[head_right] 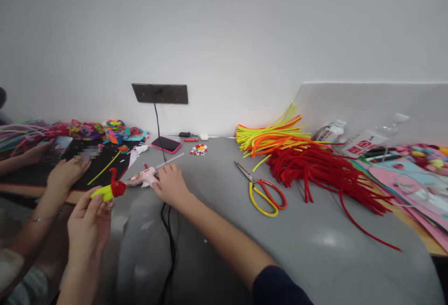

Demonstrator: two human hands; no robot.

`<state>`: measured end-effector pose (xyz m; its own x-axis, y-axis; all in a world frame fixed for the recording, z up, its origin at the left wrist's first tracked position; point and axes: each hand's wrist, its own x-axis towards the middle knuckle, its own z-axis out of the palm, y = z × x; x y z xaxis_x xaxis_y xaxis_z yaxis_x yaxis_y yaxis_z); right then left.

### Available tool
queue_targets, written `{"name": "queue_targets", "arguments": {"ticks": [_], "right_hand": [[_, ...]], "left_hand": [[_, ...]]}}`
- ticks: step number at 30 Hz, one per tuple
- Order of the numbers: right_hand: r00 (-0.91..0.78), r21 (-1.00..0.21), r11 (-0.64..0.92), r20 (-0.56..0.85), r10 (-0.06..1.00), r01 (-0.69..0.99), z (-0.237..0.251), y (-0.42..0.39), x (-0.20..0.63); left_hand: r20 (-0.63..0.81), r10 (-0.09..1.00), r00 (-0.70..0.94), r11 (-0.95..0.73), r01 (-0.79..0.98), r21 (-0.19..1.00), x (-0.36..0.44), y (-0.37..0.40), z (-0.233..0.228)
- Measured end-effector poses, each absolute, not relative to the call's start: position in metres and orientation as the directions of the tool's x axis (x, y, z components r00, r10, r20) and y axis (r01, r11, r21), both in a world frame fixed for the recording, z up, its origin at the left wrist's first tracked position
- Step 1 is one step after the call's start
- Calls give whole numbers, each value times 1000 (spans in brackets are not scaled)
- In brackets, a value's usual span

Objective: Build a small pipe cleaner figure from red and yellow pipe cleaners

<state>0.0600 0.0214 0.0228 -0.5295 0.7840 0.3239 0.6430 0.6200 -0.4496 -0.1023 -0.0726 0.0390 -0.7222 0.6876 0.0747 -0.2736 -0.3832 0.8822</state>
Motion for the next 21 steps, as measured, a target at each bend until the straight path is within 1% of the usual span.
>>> {"name": "queue_targets", "arguments": {"ticks": [2,4,8,12,14,16,18,21], "right_hand": [[-538,-384,612,290,791,692,16,22,32],[-470,-378,539,264,842,753,10,23,9],[-338,-425,397,209,917,813,5,26,-13],[-306,-464,323,114,945,825,9,28,-9],[-332,-508,313,55,942,803,13,29,-2],[-388,-568,341,40,921,750,19,32,5],[-426,-640,378,87,901,669,24,35,12],[-388,-738,385,180,904,554,33,44,21]], "left_hand": [[79,699,-711,-391,-286,875,-98,-72,42],[88,704,-705,-400,-291,869,-93,-71,45],[79,695,-715,-405,-298,864,-89,-68,43],[74,698,-712,-399,-300,867,-89,-67,37],[85,710,-699,-395,-297,869,-89,-67,35],[97,725,-682,-393,-294,871,-87,-69,34],[120,740,-662,-393,-282,875,-85,-70,34],[172,764,-622,-397,-242,885,-81,-73,35]]}}
